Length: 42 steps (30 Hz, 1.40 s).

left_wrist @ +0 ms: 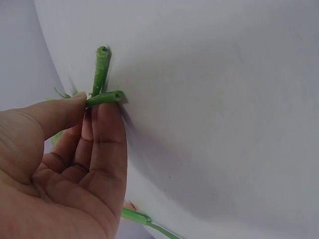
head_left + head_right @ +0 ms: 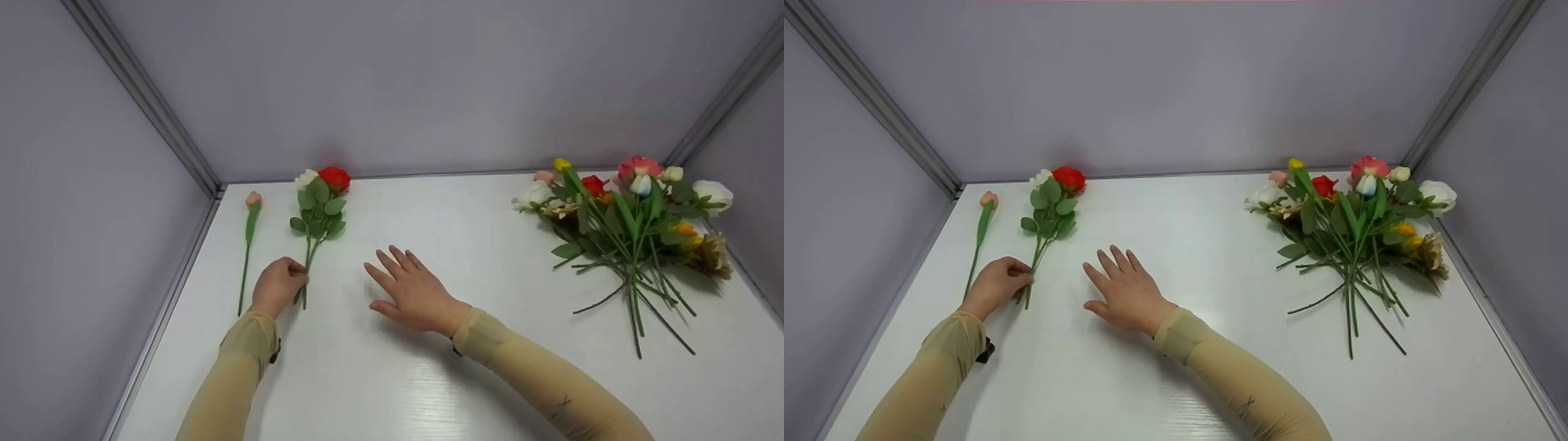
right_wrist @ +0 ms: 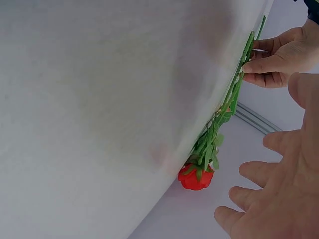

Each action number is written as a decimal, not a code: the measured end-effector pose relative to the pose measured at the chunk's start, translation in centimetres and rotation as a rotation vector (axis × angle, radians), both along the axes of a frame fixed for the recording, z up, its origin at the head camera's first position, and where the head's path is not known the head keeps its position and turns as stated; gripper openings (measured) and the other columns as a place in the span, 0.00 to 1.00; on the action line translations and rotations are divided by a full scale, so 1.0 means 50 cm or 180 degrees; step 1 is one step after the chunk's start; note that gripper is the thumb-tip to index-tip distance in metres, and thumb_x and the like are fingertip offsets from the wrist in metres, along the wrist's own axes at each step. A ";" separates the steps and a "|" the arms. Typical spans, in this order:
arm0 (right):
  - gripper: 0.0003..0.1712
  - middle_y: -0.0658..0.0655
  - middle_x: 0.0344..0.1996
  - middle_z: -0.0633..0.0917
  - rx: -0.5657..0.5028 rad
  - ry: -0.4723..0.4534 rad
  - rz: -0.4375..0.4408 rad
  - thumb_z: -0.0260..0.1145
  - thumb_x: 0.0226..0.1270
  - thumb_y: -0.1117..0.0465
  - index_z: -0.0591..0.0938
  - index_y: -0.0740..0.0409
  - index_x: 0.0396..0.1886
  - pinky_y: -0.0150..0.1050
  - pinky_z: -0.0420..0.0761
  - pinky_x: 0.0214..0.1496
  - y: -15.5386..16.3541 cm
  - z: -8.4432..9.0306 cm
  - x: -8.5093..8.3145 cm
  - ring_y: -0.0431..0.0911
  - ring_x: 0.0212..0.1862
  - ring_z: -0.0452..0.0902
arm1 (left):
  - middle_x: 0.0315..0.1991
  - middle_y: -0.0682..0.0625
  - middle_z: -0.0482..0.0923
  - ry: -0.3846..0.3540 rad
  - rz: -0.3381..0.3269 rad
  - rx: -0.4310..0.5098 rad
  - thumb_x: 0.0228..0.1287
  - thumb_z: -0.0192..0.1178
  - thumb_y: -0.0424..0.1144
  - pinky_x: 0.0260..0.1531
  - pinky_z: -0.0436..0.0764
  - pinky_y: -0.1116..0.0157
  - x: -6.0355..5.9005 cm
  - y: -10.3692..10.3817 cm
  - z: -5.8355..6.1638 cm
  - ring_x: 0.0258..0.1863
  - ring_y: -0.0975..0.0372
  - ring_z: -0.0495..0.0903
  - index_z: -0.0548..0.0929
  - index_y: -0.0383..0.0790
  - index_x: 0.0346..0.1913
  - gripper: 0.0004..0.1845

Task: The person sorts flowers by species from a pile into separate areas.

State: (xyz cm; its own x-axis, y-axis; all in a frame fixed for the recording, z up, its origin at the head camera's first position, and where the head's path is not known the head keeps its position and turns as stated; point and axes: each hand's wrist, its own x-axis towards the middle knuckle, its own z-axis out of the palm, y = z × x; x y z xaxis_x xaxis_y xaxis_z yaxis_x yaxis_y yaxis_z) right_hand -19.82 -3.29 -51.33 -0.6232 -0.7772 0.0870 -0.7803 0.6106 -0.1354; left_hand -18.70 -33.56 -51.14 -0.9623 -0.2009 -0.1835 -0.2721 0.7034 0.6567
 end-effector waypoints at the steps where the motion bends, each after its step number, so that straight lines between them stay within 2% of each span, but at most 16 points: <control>1: 0.42 0.61 0.81 0.53 0.0015 -0.0018 -0.0011 0.45 0.81 0.33 0.53 0.47 0.84 0.53 0.43 0.81 0.001 -0.001 0.000 0.58 0.82 0.39 | 0.45 0.42 0.82 -0.0004 0.0003 0.0018 0.72 0.60 0.35 0.39 0.80 0.57 0.001 0.000 -0.001 0.39 0.54 0.79 0.83 0.33 0.53 0.13; 15: 0.42 0.61 0.81 0.53 0.0086 -0.0159 -0.0145 0.44 0.81 0.33 0.54 0.48 0.84 0.53 0.43 0.81 0.028 -0.007 -0.010 0.58 0.82 0.39 | 0.46 0.42 0.81 -0.0066 0.0032 0.0035 0.71 0.62 0.37 0.40 0.79 0.57 0.004 -0.001 -0.003 0.40 0.53 0.79 0.83 0.32 0.54 0.14; 22: 0.41 0.60 0.81 0.52 0.0001 -0.0235 -0.0213 0.45 0.81 0.34 0.54 0.49 0.84 0.53 0.43 0.81 0.041 -0.006 -0.014 0.58 0.82 0.39 | 0.48 0.39 0.81 -0.0034 0.0031 0.0010 0.70 0.61 0.37 0.40 0.81 0.56 0.002 -0.005 -0.003 0.41 0.52 0.80 0.82 0.31 0.54 0.15; 33: 0.41 0.61 0.81 0.53 -0.0002 -0.0225 -0.0235 0.46 0.81 0.35 0.55 0.50 0.84 0.53 0.43 0.81 0.047 -0.014 -0.019 0.58 0.82 0.39 | 0.49 0.39 0.80 -0.0043 0.0068 -0.0027 0.69 0.63 0.39 0.38 0.82 0.56 0.000 0.000 0.001 0.42 0.51 0.80 0.81 0.30 0.56 0.18; 36: 0.41 0.61 0.81 0.54 0.0025 -0.0222 -0.0233 0.45 0.81 0.34 0.55 0.49 0.84 0.53 0.43 0.81 0.047 -0.016 -0.019 0.58 0.82 0.39 | 0.47 0.39 0.80 -0.0034 0.0038 -0.0068 0.69 0.63 0.39 0.37 0.81 0.56 0.001 0.002 0.003 0.40 0.52 0.80 0.81 0.31 0.54 0.17; 42: 0.41 0.61 0.81 0.54 0.0032 -0.0240 -0.0232 0.46 0.81 0.35 0.56 0.49 0.84 0.52 0.43 0.81 0.046 -0.016 -0.017 0.58 0.82 0.39 | 0.39 0.43 0.83 0.0052 -0.0062 -0.0179 0.69 0.63 0.37 0.34 0.78 0.57 0.003 0.011 0.006 0.34 0.54 0.78 0.84 0.34 0.44 0.09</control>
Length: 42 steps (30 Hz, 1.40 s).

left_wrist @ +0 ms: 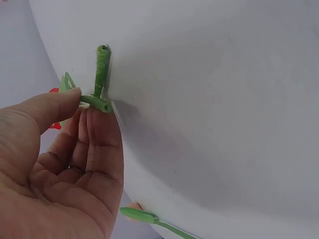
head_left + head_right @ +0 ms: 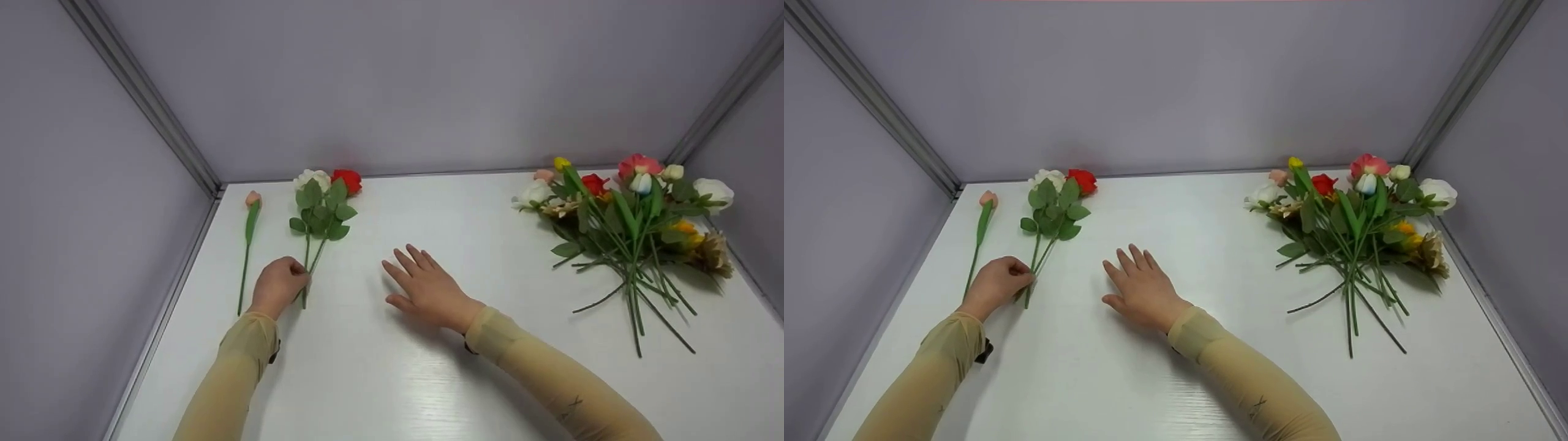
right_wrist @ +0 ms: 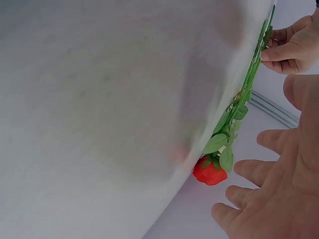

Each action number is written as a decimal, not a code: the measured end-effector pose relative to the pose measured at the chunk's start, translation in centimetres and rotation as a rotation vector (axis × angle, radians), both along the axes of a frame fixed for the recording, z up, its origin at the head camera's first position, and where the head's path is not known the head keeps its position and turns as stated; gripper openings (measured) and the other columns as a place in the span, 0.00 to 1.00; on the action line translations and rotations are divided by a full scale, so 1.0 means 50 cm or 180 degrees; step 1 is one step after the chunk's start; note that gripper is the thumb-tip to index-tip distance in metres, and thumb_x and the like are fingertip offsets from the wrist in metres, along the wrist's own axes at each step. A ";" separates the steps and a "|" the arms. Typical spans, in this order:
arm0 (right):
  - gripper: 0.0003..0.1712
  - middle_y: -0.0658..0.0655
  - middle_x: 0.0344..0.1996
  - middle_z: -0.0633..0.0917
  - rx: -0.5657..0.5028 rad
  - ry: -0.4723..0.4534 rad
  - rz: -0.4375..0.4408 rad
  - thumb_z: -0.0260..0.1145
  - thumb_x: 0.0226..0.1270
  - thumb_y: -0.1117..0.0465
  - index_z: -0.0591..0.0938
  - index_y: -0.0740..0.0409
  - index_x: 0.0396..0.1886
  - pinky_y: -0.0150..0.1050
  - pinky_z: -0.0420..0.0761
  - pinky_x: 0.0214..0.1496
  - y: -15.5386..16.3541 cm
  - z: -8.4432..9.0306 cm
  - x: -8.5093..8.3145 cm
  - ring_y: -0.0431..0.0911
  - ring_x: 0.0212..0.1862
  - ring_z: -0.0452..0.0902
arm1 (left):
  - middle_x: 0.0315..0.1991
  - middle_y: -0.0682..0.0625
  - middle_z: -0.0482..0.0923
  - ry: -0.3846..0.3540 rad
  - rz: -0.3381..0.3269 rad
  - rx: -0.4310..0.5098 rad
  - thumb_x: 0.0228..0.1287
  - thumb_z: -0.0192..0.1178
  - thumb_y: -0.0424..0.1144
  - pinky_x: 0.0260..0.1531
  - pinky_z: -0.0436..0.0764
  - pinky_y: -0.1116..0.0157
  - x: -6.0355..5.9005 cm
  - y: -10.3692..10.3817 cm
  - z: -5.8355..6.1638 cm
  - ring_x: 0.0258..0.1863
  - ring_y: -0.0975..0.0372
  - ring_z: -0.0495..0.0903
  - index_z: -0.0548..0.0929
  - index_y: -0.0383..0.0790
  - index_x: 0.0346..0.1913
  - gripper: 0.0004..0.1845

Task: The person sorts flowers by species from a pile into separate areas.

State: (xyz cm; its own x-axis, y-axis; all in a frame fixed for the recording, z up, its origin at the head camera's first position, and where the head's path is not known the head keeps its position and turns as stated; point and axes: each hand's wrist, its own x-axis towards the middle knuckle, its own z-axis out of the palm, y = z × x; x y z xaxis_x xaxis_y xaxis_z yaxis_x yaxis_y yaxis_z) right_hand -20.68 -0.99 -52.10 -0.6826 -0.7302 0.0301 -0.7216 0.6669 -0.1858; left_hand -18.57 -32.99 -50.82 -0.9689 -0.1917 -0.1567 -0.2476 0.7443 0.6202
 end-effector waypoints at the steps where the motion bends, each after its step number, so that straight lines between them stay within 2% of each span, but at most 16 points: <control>1: 0.41 0.61 0.81 0.54 0.0006 -0.0002 -0.0004 0.46 0.81 0.35 0.56 0.49 0.84 0.52 0.43 0.81 0.000 0.000 0.000 0.58 0.82 0.39 | 0.38 0.43 0.83 0.0000 -0.0022 -0.0004 0.69 0.63 0.37 0.33 0.78 0.57 0.000 0.003 0.000 0.33 0.54 0.78 0.84 0.35 0.43 0.08; 8: 0.40 0.61 0.81 0.53 0.0044 -0.0033 -0.0018 0.46 0.82 0.35 0.56 0.50 0.83 0.52 0.43 0.81 0.000 -0.005 0.003 0.58 0.82 0.38 | 0.34 0.45 0.83 -0.0071 -0.0153 -0.0156 0.68 0.63 0.37 0.35 0.78 0.56 -0.002 0.021 -0.003 0.32 0.54 0.77 0.85 0.36 0.39 0.06; 15: 0.40 0.61 0.81 0.53 0.0012 -0.0069 -0.0055 0.48 0.82 0.37 0.57 0.51 0.83 0.52 0.44 0.81 0.011 -0.005 0.003 0.58 0.82 0.39 | 0.34 0.45 0.82 -0.0168 -0.0161 -0.0081 0.68 0.63 0.38 0.34 0.78 0.56 -0.005 0.030 -0.004 0.31 0.54 0.77 0.84 0.36 0.40 0.07; 19: 0.40 0.62 0.81 0.55 -0.0023 -0.0020 -0.0138 0.47 0.82 0.36 0.58 0.52 0.83 0.53 0.45 0.81 0.034 -0.001 -0.007 0.59 0.81 0.41 | 0.37 0.44 0.82 -0.0129 -0.0126 -0.0038 0.70 0.64 0.43 0.35 0.79 0.55 -0.006 0.035 0.000 0.33 0.54 0.78 0.84 0.36 0.45 0.12; 22: 0.38 0.64 0.78 0.61 -0.0175 0.0057 -0.0325 0.49 0.82 0.38 0.64 0.55 0.80 0.55 0.51 0.80 0.068 0.009 -0.024 0.60 0.80 0.49 | 0.45 0.42 0.81 0.0071 -0.0245 -0.0082 0.72 0.63 0.45 0.43 0.80 0.53 -0.006 0.054 0.008 0.41 0.52 0.80 0.82 0.34 0.55 0.18; 25: 0.32 0.64 0.70 0.73 -0.0544 0.0014 -0.0693 0.54 0.82 0.43 0.74 0.59 0.73 0.56 0.63 0.75 0.120 0.026 -0.047 0.60 0.74 0.63 | 0.58 0.40 0.78 0.0360 -0.0586 -0.0204 0.74 0.63 0.46 0.57 0.77 0.50 -0.005 0.095 0.014 0.56 0.49 0.78 0.78 0.36 0.65 0.24; 28: 0.22 0.62 0.59 0.82 -0.1051 -0.0097 -0.1118 0.60 0.80 0.50 0.83 0.60 0.61 0.56 0.73 0.65 0.194 0.046 -0.073 0.59 0.63 0.74 | 0.69 0.42 0.71 0.0610 -0.1105 -0.0433 0.73 0.63 0.48 0.68 0.69 0.50 0.000 0.157 0.021 0.69 0.49 0.69 0.73 0.40 0.73 0.30; 31: 0.16 0.61 0.49 0.86 -0.1528 -0.0243 -0.1542 0.62 0.78 0.55 0.86 0.61 0.52 0.54 0.78 0.55 0.285 0.065 -0.097 0.57 0.52 0.79 | 0.75 0.45 0.65 0.0752 -0.1664 -0.0695 0.73 0.63 0.50 0.74 0.61 0.52 0.006 0.233 0.028 0.75 0.51 0.61 0.67 0.44 0.77 0.35; 33: 0.17 0.62 0.46 0.86 -0.1773 -0.0369 -0.1850 0.62 0.78 0.53 0.86 0.62 0.51 0.51 0.79 0.49 0.350 0.077 -0.109 0.55 0.47 0.80 | 0.77 0.45 0.61 0.0862 -0.2045 -0.0893 0.74 0.62 0.52 0.75 0.57 0.54 0.012 0.286 0.035 0.77 0.52 0.58 0.63 0.46 0.79 0.37; 37: 0.28 0.63 0.51 0.83 -0.2070 -0.0785 -0.2510 0.59 0.78 0.43 0.81 0.62 0.59 0.42 0.77 0.44 0.476 0.103 -0.122 0.51 0.47 0.76 | 0.79 0.46 0.58 0.1159 -0.2681 -0.1298 0.74 0.60 0.55 0.77 0.51 0.55 0.025 0.397 0.039 0.78 0.52 0.56 0.60 0.47 0.81 0.39; 40: 0.35 0.62 0.53 0.80 -0.2181 -0.0935 -0.2864 0.57 0.76 0.38 0.78 0.63 0.63 0.36 0.77 0.43 0.557 0.115 -0.129 0.49 0.48 0.74 | 0.80 0.47 0.57 0.1396 -0.3029 -0.1588 0.74 0.59 0.57 0.78 0.50 0.56 0.034 0.476 0.037 0.78 0.52 0.55 0.59 0.49 0.81 0.40; 42: 0.36 0.60 0.51 0.80 -0.2266 -0.0982 -0.3064 0.57 0.75 0.37 0.78 0.63 0.64 0.33 0.77 0.41 0.601 0.118 -0.132 0.48 0.47 0.74 | 0.80 0.47 0.56 0.1460 -0.3211 -0.1723 0.74 0.59 0.58 0.78 0.50 0.56 0.039 0.528 0.034 0.79 0.53 0.54 0.58 0.50 0.82 0.40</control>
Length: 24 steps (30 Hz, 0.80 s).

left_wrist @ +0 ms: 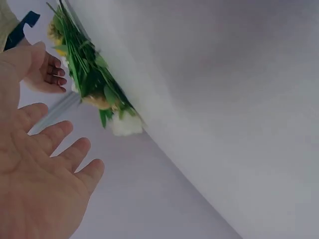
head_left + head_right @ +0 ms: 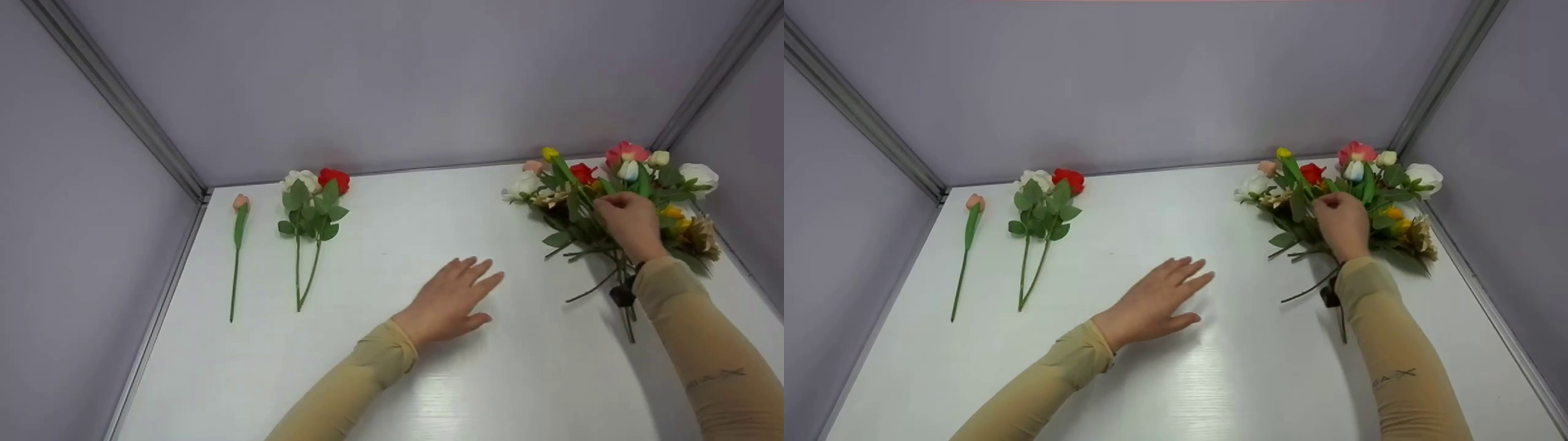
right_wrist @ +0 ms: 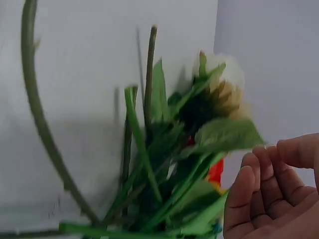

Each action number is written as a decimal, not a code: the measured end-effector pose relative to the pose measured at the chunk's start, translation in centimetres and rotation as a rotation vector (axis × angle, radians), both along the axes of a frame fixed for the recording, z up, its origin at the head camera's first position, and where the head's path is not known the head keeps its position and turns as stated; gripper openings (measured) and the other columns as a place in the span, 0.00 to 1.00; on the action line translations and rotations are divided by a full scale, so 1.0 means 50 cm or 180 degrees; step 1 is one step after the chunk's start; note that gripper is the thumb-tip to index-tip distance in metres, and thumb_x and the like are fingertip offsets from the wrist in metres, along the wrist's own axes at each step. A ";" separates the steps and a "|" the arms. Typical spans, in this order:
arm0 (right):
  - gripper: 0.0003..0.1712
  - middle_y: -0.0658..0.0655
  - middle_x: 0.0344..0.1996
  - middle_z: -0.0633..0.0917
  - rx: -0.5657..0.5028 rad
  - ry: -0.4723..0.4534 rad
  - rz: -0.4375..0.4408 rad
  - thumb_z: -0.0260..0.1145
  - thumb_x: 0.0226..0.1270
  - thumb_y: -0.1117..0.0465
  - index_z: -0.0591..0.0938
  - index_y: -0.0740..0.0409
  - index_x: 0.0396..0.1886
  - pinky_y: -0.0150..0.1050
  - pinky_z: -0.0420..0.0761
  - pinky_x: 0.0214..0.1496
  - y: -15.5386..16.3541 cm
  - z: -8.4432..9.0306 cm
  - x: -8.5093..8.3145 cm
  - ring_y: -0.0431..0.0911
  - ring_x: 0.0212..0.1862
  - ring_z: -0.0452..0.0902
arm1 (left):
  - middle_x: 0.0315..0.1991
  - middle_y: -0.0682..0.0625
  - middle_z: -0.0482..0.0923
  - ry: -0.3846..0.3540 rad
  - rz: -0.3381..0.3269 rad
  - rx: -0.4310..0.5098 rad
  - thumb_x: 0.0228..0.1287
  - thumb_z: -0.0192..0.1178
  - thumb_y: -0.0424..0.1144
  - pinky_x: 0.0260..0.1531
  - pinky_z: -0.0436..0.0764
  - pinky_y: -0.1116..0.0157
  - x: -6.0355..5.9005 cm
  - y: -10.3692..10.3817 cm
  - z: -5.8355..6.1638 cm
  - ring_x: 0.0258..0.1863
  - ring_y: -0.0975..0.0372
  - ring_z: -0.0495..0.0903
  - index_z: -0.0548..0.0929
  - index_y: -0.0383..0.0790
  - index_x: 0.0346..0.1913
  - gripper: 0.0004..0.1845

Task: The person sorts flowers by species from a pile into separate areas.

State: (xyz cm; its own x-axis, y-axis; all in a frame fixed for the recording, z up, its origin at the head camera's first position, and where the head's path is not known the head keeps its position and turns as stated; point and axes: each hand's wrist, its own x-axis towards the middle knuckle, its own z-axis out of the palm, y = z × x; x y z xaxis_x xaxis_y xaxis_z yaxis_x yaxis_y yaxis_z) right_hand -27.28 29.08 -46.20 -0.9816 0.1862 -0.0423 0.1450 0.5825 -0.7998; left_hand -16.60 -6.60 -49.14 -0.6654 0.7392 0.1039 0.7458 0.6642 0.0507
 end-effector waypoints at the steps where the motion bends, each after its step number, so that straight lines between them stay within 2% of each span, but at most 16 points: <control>1: 0.36 0.58 0.50 0.80 0.0031 -0.0031 -0.0080 0.56 0.75 0.37 0.77 0.63 0.64 0.32 0.77 0.40 0.021 0.001 -0.001 0.47 0.46 0.74 | 0.80 0.48 0.55 0.0022 -0.0063 -0.0060 0.74 0.58 0.59 0.78 0.50 0.56 0.003 0.025 -0.002 0.79 0.53 0.54 0.57 0.51 0.82 0.40; 6: 0.30 0.48 0.37 0.83 0.0152 -0.0096 -0.0372 0.56 0.75 0.44 0.79 0.65 0.60 0.33 0.79 0.33 0.095 -0.004 0.003 0.41 0.36 0.77 | 0.82 0.52 0.51 0.0104 -0.0256 -0.0310 0.74 0.56 0.62 0.78 0.49 0.57 0.015 0.131 -0.007 0.80 0.56 0.50 0.55 0.57 0.82 0.40; 10: 0.26 0.47 0.25 0.85 0.0199 -0.0169 -0.0429 0.59 0.74 0.48 0.85 0.69 0.48 0.36 0.79 0.28 0.121 -0.012 0.004 0.41 0.28 0.80 | 0.81 0.53 0.53 0.0158 -0.0303 -0.0344 0.73 0.56 0.63 0.77 0.52 0.57 0.023 0.175 -0.014 0.79 0.57 0.52 0.56 0.59 0.82 0.40; 13: 0.24 0.49 0.21 0.85 0.0128 -0.0267 -0.0459 0.62 0.73 0.48 0.88 0.67 0.37 0.37 0.80 0.27 0.124 -0.016 0.001 0.43 0.26 0.80 | 0.80 0.53 0.55 0.0180 -0.0341 -0.0327 0.73 0.56 0.63 0.76 0.54 0.57 0.027 0.187 -0.020 0.78 0.57 0.55 0.57 0.58 0.82 0.40; 15: 0.22 0.49 0.20 0.85 0.0053 -0.0348 -0.0487 0.63 0.72 0.49 0.88 0.65 0.34 0.37 0.81 0.28 0.124 -0.017 0.001 0.43 0.26 0.81 | 0.80 0.53 0.55 0.0189 -0.0366 -0.0326 0.73 0.56 0.63 0.76 0.55 0.57 0.029 0.190 -0.023 0.78 0.57 0.56 0.57 0.58 0.82 0.40; 21: 0.22 0.49 0.20 0.85 -0.0199 -0.0527 -0.0508 0.66 0.70 0.52 0.81 0.69 0.46 0.36 0.84 0.31 0.120 -0.018 0.004 0.41 0.26 0.83 | 0.80 0.53 0.55 0.0115 -0.0344 -0.0361 0.73 0.56 0.63 0.76 0.56 0.58 0.031 0.185 -0.030 0.78 0.58 0.55 0.57 0.59 0.81 0.39; 24: 0.21 0.48 0.20 0.84 -0.0310 -0.0564 -0.0518 0.66 0.70 0.52 0.78 0.69 0.47 0.36 0.85 0.32 0.119 -0.020 0.003 0.40 0.26 0.83 | 0.80 0.53 0.55 0.0068 -0.0338 -0.0369 0.74 0.55 0.63 0.76 0.55 0.58 0.031 0.181 -0.029 0.78 0.59 0.55 0.57 0.59 0.81 0.39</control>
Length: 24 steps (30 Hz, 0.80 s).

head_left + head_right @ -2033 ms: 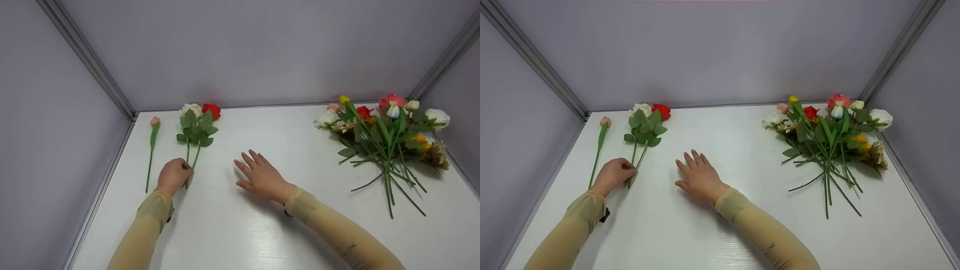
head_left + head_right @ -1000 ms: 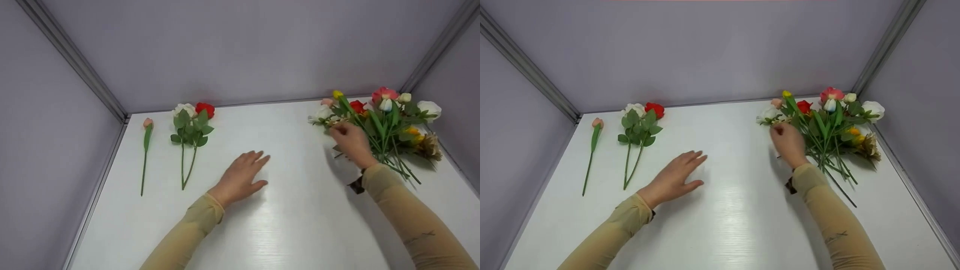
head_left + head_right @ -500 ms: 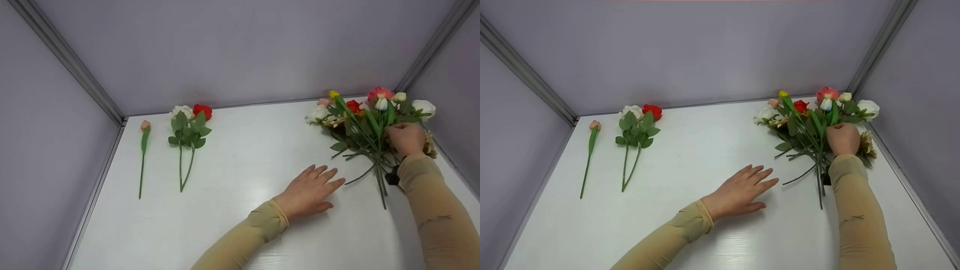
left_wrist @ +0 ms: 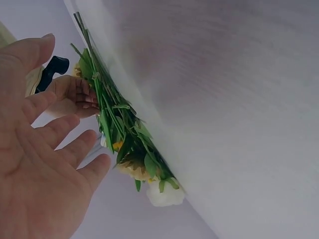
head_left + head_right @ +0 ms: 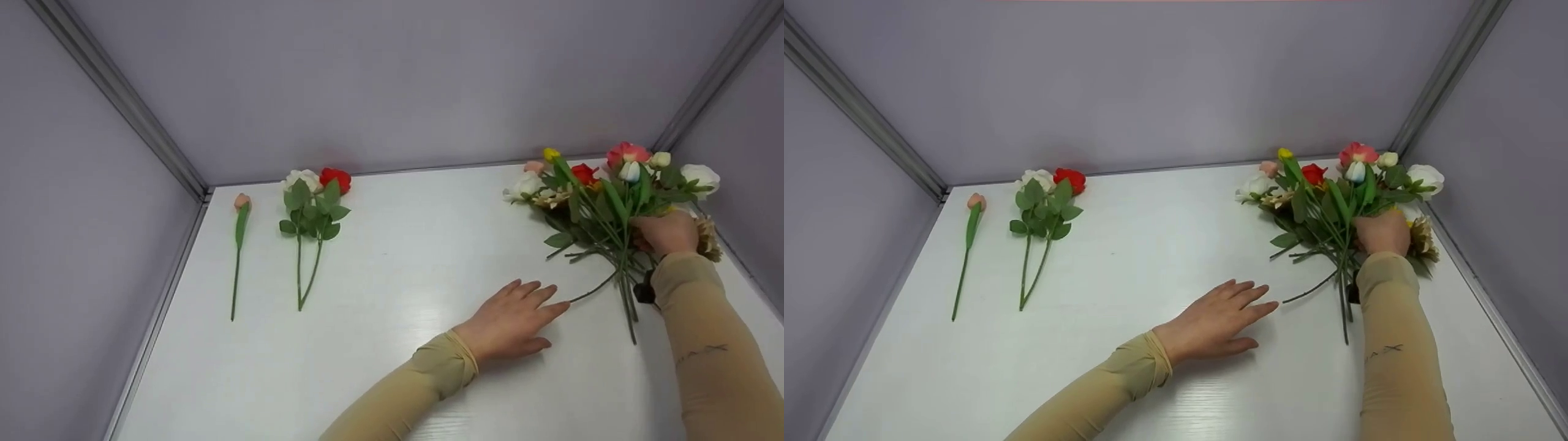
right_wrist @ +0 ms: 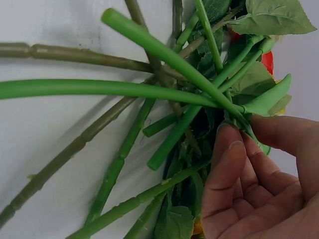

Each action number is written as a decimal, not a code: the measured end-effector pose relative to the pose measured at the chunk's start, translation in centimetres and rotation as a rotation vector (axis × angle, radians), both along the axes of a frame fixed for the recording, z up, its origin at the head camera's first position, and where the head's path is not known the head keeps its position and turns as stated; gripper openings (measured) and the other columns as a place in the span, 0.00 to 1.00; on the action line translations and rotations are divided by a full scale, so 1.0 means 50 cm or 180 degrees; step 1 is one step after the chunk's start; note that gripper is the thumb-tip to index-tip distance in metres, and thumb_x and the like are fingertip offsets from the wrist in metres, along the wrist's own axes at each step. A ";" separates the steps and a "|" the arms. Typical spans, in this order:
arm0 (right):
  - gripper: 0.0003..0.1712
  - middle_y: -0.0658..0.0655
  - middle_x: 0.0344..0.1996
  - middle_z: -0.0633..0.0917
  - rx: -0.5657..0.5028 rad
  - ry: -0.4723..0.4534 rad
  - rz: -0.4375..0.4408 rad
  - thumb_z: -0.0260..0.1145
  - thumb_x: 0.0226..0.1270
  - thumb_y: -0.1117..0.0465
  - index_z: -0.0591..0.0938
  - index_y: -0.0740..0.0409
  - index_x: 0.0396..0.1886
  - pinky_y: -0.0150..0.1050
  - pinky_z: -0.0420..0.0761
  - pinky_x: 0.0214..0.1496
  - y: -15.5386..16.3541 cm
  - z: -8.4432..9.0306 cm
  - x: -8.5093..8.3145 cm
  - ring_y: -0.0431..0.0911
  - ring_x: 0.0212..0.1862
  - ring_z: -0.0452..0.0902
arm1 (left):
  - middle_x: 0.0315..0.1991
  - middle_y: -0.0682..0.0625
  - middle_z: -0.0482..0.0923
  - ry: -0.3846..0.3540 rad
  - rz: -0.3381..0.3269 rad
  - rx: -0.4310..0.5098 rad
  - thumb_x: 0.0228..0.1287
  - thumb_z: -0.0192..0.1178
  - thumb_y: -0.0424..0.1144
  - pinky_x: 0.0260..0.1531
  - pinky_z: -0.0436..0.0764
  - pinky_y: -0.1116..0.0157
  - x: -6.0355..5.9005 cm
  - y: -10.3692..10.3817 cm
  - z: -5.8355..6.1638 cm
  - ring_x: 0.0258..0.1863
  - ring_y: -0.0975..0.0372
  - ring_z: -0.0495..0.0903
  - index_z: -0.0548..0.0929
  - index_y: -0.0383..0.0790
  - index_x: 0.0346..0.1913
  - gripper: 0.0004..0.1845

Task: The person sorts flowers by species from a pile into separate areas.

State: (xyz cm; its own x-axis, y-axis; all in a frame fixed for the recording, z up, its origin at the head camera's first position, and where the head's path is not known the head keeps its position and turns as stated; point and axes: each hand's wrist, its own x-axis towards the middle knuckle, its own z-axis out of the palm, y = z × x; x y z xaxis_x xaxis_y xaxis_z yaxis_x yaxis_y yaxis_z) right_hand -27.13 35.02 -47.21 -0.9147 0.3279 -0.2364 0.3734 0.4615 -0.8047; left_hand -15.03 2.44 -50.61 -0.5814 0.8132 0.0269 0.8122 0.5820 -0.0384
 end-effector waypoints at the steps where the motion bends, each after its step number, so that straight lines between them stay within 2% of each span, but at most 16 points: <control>1: 0.20 0.47 0.20 0.84 -0.0039 0.0017 -0.0015 0.65 0.70 0.53 0.78 0.68 0.47 0.36 0.85 0.31 0.001 0.000 0.000 0.40 0.26 0.82 | 0.80 0.53 0.55 -0.0010 -0.0007 -0.0002 0.74 0.55 0.63 0.76 0.55 0.58 0.000 0.000 0.001 0.78 0.59 0.55 0.57 0.59 0.81 0.39; 6: 0.14 0.45 0.20 0.82 -0.0214 0.0177 -0.0067 0.66 0.69 0.58 0.78 0.64 0.45 0.36 0.85 0.30 0.006 -0.004 -0.003 0.39 0.25 0.81 | 0.80 0.53 0.55 -0.0036 -0.0064 0.0006 0.74 0.55 0.62 0.76 0.55 0.58 0.000 0.000 0.005 0.78 0.59 0.55 0.57 0.59 0.81 0.38; 10: 0.12 0.46 0.21 0.82 -0.0395 0.0093 -0.0100 0.66 0.69 0.60 0.78 0.64 0.45 0.37 0.86 0.32 0.015 -0.006 -0.005 0.40 0.27 0.82 | 0.80 0.53 0.56 -0.0056 -0.0077 0.0022 0.75 0.55 0.62 0.76 0.56 0.58 -0.002 0.000 0.007 0.78 0.59 0.55 0.58 0.59 0.81 0.38; 16: 0.09 0.49 0.24 0.84 -0.1107 -0.0017 -0.0332 0.66 0.71 0.61 0.79 0.62 0.43 0.37 0.85 0.34 0.020 0.006 -0.002 0.41 0.29 0.82 | 0.79 0.55 0.58 -0.0148 -0.0005 0.0105 0.76 0.54 0.61 0.75 0.58 0.60 -0.006 -0.002 0.005 0.76 0.60 0.58 0.61 0.58 0.80 0.35; 20: 0.05 0.52 0.26 0.86 -0.1662 0.0124 -0.0483 0.66 0.72 0.62 0.84 0.58 0.37 0.35 0.86 0.35 -0.003 0.027 0.009 0.42 0.30 0.83 | 0.77 0.57 0.63 -0.0376 0.0180 0.0301 0.77 0.53 0.58 0.72 0.61 0.66 -0.013 -0.009 0.007 0.74 0.63 0.62 0.67 0.57 0.78 0.31; 24: 0.04 0.51 0.34 0.86 -0.1896 0.0315 -0.0279 0.68 0.72 0.59 0.87 0.53 0.38 0.33 0.86 0.43 -0.052 0.042 0.021 0.42 0.38 0.83 | 0.71 0.60 0.71 -0.0854 0.0494 0.0829 0.78 0.54 0.54 0.66 0.68 0.71 -0.019 -0.027 0.011 0.69 0.67 0.69 0.74 0.54 0.73 0.25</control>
